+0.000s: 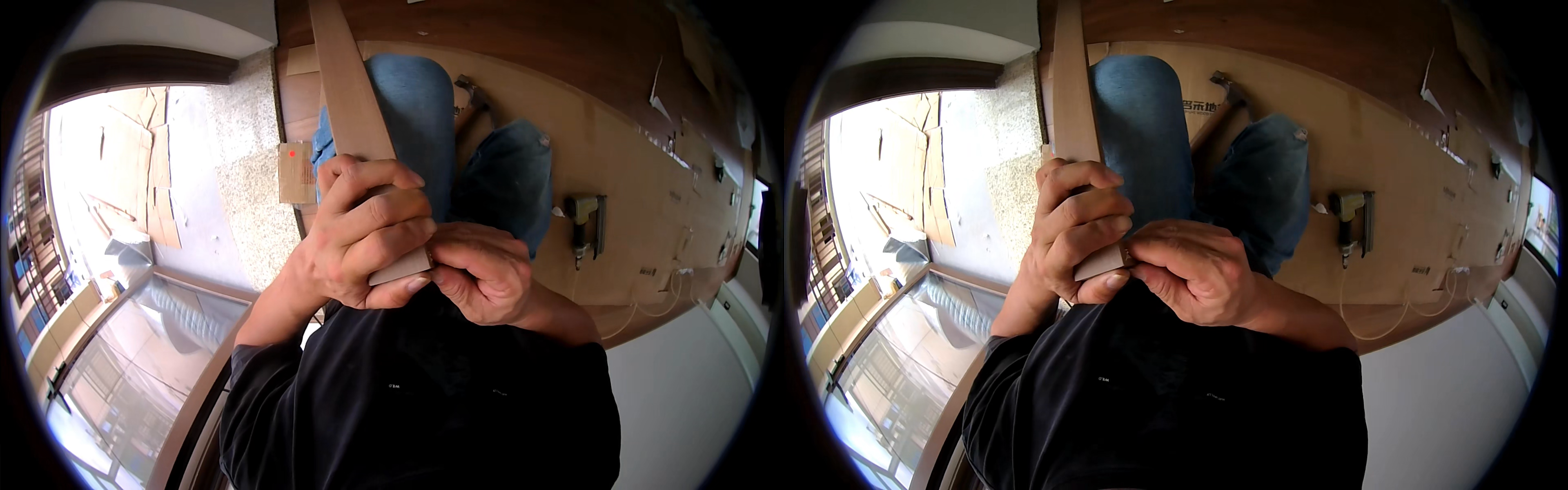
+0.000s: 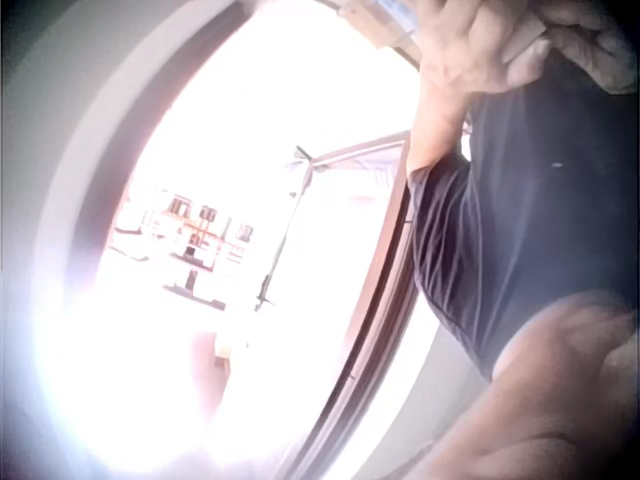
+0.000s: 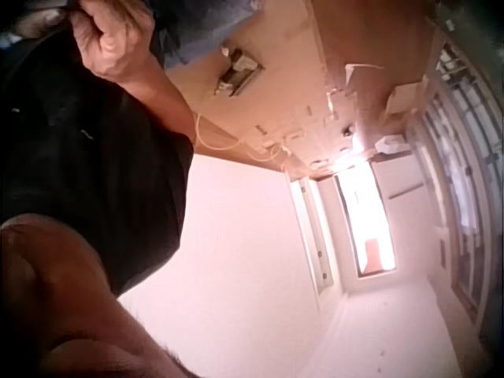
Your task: The person joins two pieces of wood trim together using a pneumatic nailer and adhesive. The person fits the pieces together, applies adhesive to the joint, and holds them in place while kneeling on the floor.
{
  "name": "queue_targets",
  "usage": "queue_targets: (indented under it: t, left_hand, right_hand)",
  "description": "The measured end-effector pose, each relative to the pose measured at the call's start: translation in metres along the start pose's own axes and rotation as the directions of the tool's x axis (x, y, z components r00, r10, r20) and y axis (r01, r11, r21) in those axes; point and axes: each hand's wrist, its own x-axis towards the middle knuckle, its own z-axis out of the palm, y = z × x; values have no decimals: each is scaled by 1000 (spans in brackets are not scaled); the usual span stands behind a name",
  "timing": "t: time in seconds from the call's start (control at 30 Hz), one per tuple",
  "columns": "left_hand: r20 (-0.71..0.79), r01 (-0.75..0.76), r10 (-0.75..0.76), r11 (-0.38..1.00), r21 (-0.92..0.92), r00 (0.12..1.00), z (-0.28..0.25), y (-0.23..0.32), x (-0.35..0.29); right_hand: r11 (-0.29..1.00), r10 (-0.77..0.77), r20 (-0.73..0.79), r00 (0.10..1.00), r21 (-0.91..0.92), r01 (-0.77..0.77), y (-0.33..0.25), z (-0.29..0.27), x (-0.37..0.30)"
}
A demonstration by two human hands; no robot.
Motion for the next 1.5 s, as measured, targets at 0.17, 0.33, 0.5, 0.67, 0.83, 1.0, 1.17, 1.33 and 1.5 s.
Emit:
queue_targets:
  t: [0.17, 0.33, 0.5, 0.67, 0.83, 1.0, 1.17, 1.33, 1.5]
  left_hand:
    - [-5, -7, 7, 1000, -5, 1000, 0, -2, -1]
    - [-8, -4, 4, 1000, -7, 1000, 0, -2, -2]
    - [-11, -17, 17, 1000, -9, 1000, 0, -4, -4]
    - [-15, -26, 26, 1000, -14, 1000, 0, -6, -5]
    - [-16, -31, 30, 999, -18, 999, 0, -7, -4]
    - [-40, -29, 28, 1000, -11, 999, 1, -7, -6]
    - [-50, -27, 27, 1000, -4, 998, 2, -6, -6]
    - [-58, -37, 36, 999, -7, 998, 4, -9, -10]
    - [-41, -64, 65, 998, 22, 997, 5, -11, -13]
  right_hand:
    - [1000, 3, -1, 1000, -14, -3, -1, 1, 0]
    - [999, -23, -10, 1000, -34, 22, 0, 2, 2]
    - [999, -28, -17, 999, -28, 28, 0, 4, 0]
    - [1000, 12, 19, 1000, -26, -11, -2, 3, 1]
    - [999, 35, 50, 998, -10, -35, -2, -1, 3]
    - [998, 50, 71, 996, 21, -52, -2, -1, 4]
    - [994, 96, 94, 991, 48, -101, -2, -3, 2]
    - [988, 144, 133, 981, 41, -151, -4, -3, 0]
    - [991, 116, 140, 983, 46, -123, 3, -1, -4]
